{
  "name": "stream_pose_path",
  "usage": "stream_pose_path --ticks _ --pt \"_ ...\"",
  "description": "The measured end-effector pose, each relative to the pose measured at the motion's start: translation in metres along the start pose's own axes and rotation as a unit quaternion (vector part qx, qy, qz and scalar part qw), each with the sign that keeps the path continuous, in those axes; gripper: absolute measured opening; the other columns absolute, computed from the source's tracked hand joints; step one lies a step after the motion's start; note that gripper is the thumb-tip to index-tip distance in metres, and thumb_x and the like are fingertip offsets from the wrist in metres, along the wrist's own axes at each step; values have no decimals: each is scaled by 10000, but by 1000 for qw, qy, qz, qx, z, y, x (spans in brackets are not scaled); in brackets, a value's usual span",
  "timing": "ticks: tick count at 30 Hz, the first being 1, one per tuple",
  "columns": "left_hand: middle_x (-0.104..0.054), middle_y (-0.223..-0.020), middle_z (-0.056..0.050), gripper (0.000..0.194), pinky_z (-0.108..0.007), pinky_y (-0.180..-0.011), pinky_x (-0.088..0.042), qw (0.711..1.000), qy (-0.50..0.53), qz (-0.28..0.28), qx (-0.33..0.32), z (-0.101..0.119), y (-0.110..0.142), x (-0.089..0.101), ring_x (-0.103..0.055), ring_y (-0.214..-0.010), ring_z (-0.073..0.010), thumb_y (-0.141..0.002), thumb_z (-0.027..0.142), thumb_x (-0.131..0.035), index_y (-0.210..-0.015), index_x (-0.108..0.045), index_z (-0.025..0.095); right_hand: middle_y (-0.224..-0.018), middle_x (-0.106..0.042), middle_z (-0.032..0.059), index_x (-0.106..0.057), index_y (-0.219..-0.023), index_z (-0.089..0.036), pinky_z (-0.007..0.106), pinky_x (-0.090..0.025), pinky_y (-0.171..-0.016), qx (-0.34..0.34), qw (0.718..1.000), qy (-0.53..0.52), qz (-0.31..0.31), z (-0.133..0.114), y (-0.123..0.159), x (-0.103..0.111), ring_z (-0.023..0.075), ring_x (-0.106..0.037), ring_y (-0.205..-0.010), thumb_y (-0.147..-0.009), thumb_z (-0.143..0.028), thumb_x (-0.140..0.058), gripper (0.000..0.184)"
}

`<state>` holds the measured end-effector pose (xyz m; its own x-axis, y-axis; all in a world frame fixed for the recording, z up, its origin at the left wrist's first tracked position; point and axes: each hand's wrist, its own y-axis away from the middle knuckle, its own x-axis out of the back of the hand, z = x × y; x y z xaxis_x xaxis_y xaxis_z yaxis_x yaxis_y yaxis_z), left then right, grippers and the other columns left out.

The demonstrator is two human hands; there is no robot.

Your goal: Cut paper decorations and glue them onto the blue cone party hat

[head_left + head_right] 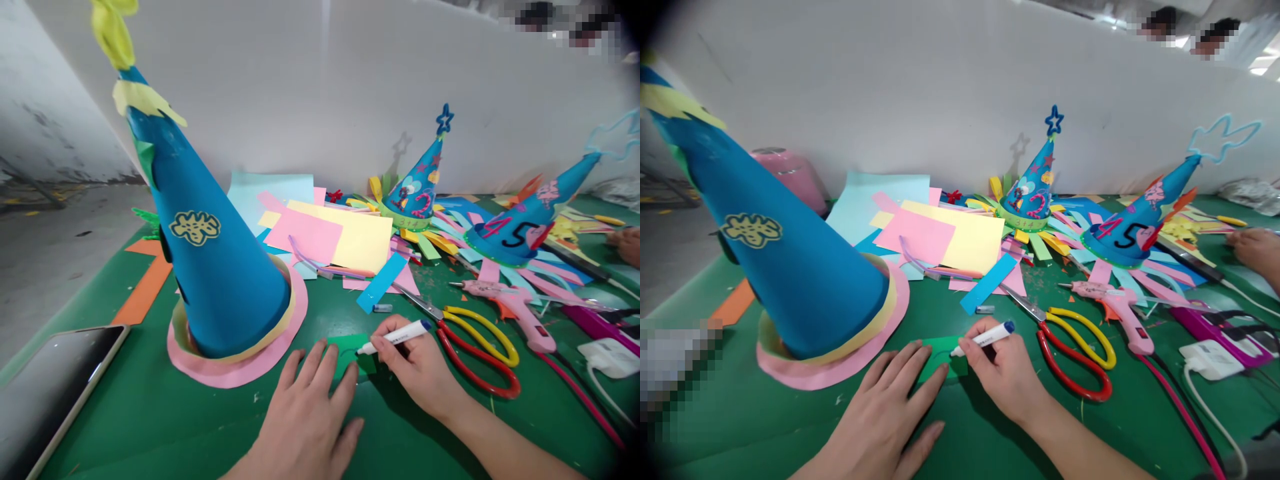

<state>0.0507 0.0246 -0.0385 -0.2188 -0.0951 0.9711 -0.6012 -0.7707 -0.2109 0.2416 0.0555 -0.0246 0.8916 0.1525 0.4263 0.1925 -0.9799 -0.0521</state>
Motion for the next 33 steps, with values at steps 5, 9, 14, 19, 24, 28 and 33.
stream_pose_path --ticks 5,9,14,19,24,28,33 --pt "-522 -1203 -110 397 -504 -885 -326 1000 13 6 10 1 -1 3 -413 -1137 -324 -810 414 -406 -1156 -503 244 -566 -460 -36 -494 -752 -197 231 -327 -467 -5 1000 12 1 0 0 0 120 -436 -516 -838 -363 -451 192" --pt "-506 -1218 -120 386 -510 -885 -332 999 27 -22 13 3 -3 11 -397 -1153 -325 -829 411 -378 -1144 -513 234 -555 -454 -40 -498 -755 -195 226 -310 -445 -9 1000 11 0 1 -1 0 112 -416 -488 -834 -366 -459 192" --pt "-487 -1238 -132 393 -524 -885 -335 998 39 -48 19 3 -5 16 -393 -1156 -333 -839 411 -362 -1153 -508 224 -558 -465 -39 -494 -758 -195 222 -314 -448 -11 1000 13 3 0 0 1 107 -413 -486 -833 -356 -467 179" --pt "-481 -1243 -134 389 -529 -886 -336 998 40 -49 20 4 -4 17 -395 -1155 -338 -837 406 -374 -1151 -511 223 -546 -452 -42 -494 -753 -197 223 -301 -434 -15 1000 6 3 -2 1 1 107 -402 -474 -832 -369 -463 192" --pt "-479 -1248 -132 394 -529 -887 -337 998 36 -51 21 4 -4 17 -393 -1160 -337 -840 412 -359 -1154 -508 226 -542 -454 -38 -495 -741 -197 227 -304 -433 -11 1000 11 8 -1 0 1 113 -406 -470 -829 -369 -464 196" --pt "-477 -1253 -130 396 -533 -891 -336 997 39 -57 25 4 -6 18 -386 -1167 -338 -842 414 -358 -1160 -503 229 -556 -465 -36 -495 -756 -198 227 -312 -443 -8 1000 13 3 0 0 1 114 -419 -483 -833 -356 -464 179" --pt "-478 -1253 -129 397 -536 -892 -333 997 44 -61 26 4 -6 18 -385 -1168 -337 -843 417 -353 -1159 -502 228 -559 -473 -34 -495 -748 -196 229 -321 -459 -4 1000 20 3 -1 0 2 115 -431 -502 -834 -350 -467 178"
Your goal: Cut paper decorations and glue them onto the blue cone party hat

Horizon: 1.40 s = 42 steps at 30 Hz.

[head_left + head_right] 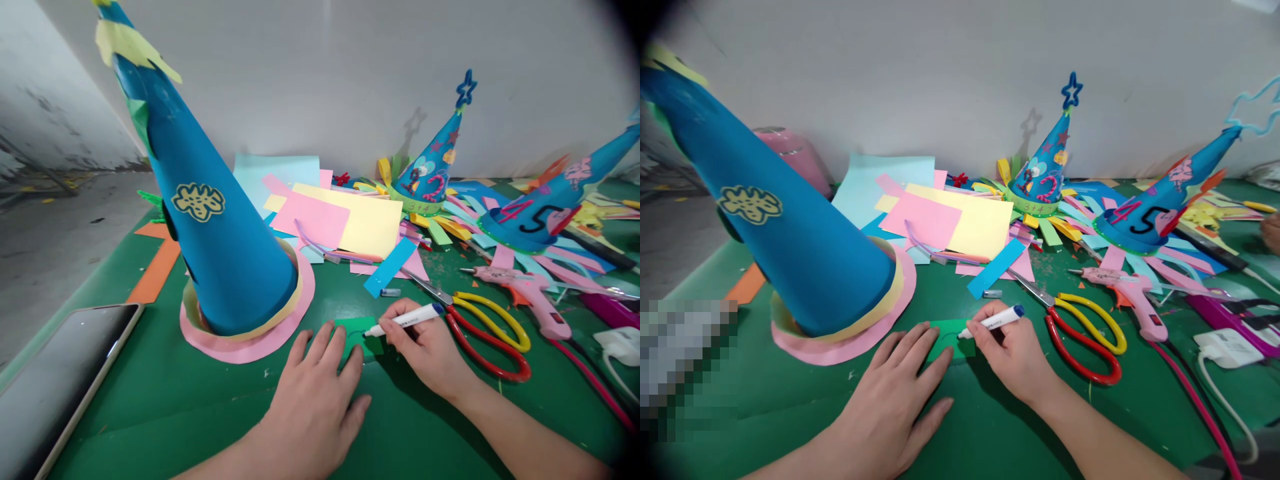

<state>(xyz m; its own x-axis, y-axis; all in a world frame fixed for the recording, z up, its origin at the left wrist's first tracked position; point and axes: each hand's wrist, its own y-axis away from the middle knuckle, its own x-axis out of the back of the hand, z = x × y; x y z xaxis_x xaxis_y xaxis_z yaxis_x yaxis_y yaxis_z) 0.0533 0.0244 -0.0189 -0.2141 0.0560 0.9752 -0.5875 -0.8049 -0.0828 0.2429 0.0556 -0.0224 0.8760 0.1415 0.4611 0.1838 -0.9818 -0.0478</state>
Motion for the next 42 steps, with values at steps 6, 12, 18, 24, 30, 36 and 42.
stream_pose_path --ticks 6,12,18,24,30,36,42 --pt "-477 -1250 -131 396 -530 -896 -330 1000 -3 7 -3 0 1 -1 -379 -1171 -334 -843 408 -361 -1166 -497 224 -565 -472 -33 -494 -752 -194 231 -317 -458 1 1000 6 -4 0 0 0 113 -428 -504 -841 -340 -455 176" --pt "-465 -1266 -136 419 -547 -891 -334 1000 1 -7 1 1 1 -2 -370 -1180 -345 -848 431 -327 -1176 -491 229 -555 -458 -41 -495 -750 -196 231 -306 -451 -1 1000 6 -5 2 1 -1 108 -407 -490 -836 -344 -466 173" --pt "-467 -1265 -137 428 -548 -892 -336 1000 -1 -9 2 0 1 -2 -371 -1181 -343 -854 435 -298 -1175 -489 227 -546 -449 -46 -494 -745 -199 225 -299 -438 -5 1000 -2 -7 2 1 0 102 -395 -476 -835 -346 -469 174" --pt "-456 -1279 -137 434 -552 -903 -327 1000 0 -19 5 -1 0 -1 -362 -1189 -344 -860 440 -282 -1184 -482 230 -554 -453 -45 -496 -752 -203 226 -306 -449 -4 1000 0 -9 2 1 0 104 -404 -489 -838 -351 -465 174" --pt "-460 -1275 -141 436 -555 -898 -333 1000 4 -18 5 1 1 -1 -363 -1188 -349 -856 440 -291 -1183 -483 227 -557 -453 -47 -494 -755 -206 225 -301 -444 -3 1000 2 -10 3 1 0 102 -399 -485 -838 -347 -467 166" --pt "-471 -1263 -147 432 -555 -893 -340 1000 7 -25 4 0 -1 3 -376 -1179 -350 -854 436 -299 -1167 -501 218 -555 -446 -48 -493 -755 -206 225 -303 -441 0 1000 4 -12 4 1 -1 104 -406 -485 -836 -351 -470 167" --pt "-466 -1266 -146 429 -557 -894 -336 1000 9 -20 2 1 0 2 -374 -1179 -348 -855 433 -302 -1173 -494 218 -562 -455 -46 -495 -757 -211 228 -308 -442 0 1000 3 -17 7 1 -1 109 -422 -493 -832 -364 -474 172"
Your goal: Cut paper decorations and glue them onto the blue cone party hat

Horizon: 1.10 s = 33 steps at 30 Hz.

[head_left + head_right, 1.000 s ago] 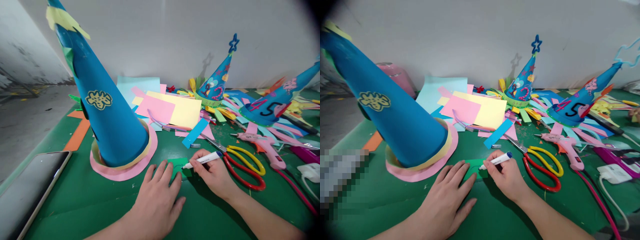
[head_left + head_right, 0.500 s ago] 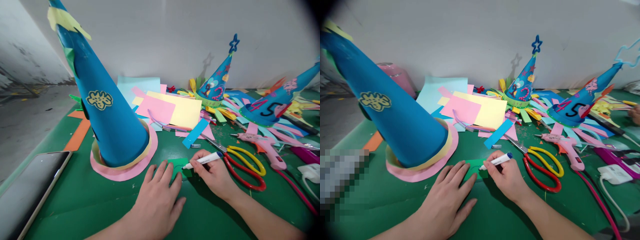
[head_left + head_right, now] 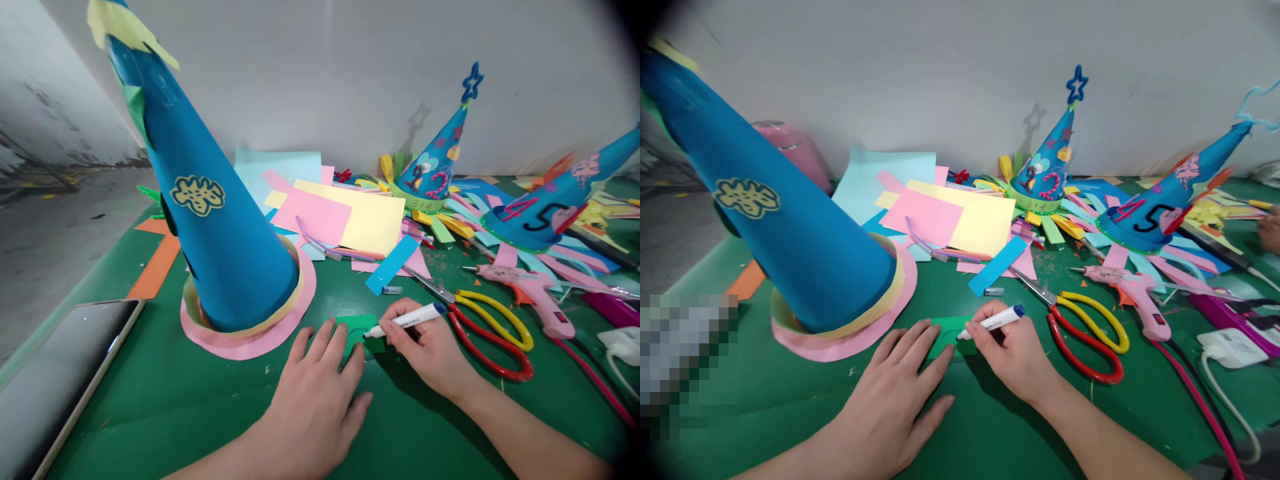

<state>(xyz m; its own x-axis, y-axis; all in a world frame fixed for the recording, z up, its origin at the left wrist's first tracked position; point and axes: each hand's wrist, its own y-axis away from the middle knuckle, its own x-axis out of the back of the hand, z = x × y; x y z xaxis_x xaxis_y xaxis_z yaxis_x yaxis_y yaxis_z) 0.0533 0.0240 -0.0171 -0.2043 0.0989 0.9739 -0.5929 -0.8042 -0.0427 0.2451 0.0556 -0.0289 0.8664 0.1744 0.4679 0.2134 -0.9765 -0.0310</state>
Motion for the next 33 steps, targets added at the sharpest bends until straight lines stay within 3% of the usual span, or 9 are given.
stream_pose_path --ticks 33 --pt "-451 -1266 -152 421 -547 -907 -317 1000 5 -8 3 1 0 2 -352 -1189 -346 -856 421 -309 -1187 -471 219 -591 -482 -32 -502 -764 -203 224 -360 -450 0 1000 -18 -17 -5 0 -5 115 -454 -507 -813 -368 -497 172"
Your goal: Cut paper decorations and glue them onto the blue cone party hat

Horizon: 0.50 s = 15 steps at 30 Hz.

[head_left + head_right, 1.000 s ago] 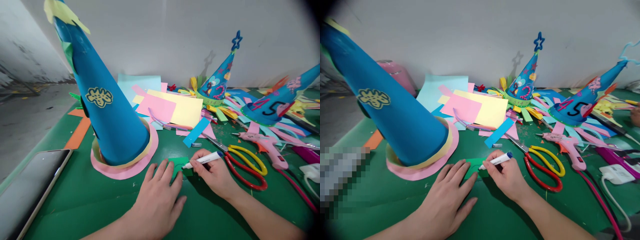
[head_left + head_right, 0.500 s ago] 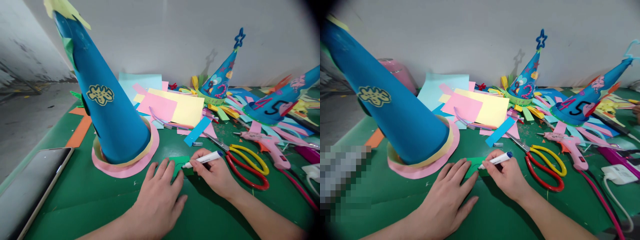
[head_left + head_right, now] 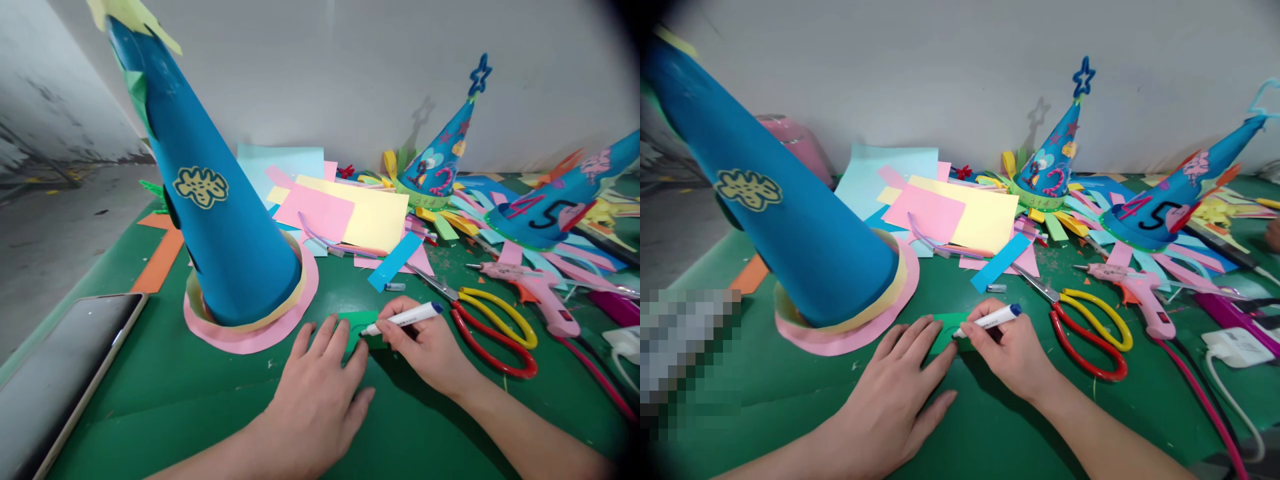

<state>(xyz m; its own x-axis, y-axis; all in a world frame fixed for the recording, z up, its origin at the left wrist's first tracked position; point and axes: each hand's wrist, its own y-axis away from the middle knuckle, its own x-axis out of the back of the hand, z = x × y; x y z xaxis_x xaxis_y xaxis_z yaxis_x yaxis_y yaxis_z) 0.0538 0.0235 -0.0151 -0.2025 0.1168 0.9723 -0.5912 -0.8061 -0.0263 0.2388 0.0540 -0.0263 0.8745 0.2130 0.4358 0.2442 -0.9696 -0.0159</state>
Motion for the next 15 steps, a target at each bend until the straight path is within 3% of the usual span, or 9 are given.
stream_pose_path --ticks 15 --pt "-471 -1248 -143 394 -541 -891 -331 1000 -1 27 -5 -3 1 -4 -381 -1168 -343 -842 411 -353 -1164 -486 228 -589 -496 -32 -506 -776 -201 227 -360 -470 -4 1000 -16 -8 0 -2 -1 118 -451 -515 -811 -374 -495 177"
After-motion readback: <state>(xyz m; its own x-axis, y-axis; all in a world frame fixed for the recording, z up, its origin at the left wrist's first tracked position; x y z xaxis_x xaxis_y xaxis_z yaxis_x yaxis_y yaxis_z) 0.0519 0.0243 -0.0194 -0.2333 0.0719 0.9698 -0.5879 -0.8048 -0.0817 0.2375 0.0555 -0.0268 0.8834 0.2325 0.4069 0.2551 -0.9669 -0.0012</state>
